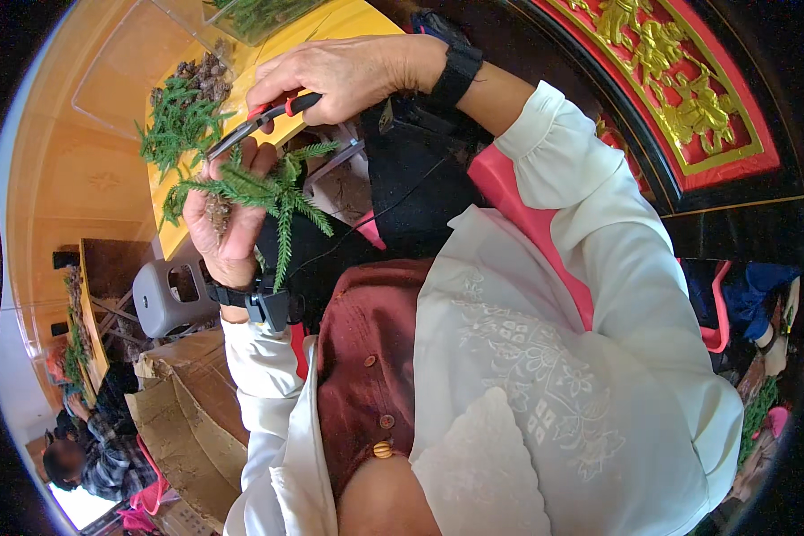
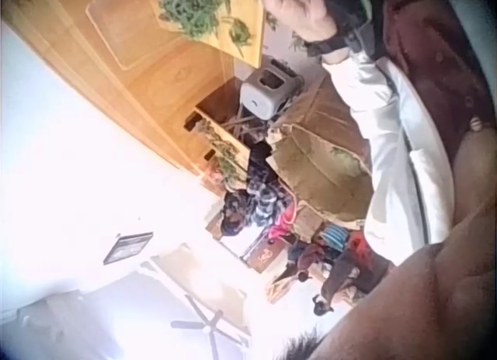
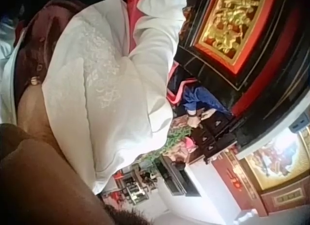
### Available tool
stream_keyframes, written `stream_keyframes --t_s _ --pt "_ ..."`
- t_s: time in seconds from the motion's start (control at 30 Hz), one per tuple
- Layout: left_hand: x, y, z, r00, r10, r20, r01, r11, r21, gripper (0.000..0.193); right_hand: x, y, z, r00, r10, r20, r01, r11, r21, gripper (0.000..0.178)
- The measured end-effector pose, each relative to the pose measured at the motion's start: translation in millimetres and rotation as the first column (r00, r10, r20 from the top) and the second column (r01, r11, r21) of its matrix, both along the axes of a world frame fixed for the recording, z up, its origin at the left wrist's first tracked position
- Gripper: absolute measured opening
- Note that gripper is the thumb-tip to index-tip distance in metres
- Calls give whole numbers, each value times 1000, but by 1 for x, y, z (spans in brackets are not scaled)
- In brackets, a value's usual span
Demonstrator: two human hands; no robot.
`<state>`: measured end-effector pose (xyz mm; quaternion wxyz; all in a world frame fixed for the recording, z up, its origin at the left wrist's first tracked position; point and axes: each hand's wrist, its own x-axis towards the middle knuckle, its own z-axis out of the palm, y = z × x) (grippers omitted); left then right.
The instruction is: Trimming green plant branches using a pair of pliers and sorting them.
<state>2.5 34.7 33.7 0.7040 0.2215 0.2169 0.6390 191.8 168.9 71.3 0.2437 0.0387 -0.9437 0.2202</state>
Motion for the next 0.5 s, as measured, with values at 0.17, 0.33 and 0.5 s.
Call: stream_keyframes --t_s 0.17,0.33,0.5 --pt "4 -3 2 999 -48 0 48 996 71 22 0 -3 0 1000 -17 -23 17 999 -28 32" --pt "-1 2 -4 997 -17 -79 27 990 137 22 5 -4 -2 999 -46 -17 44 996 -76 29" --pt "5 2 6 980 123 -157 -121 992 25 19 14 -4 -4 992 -120 38 124 984 -131 26"
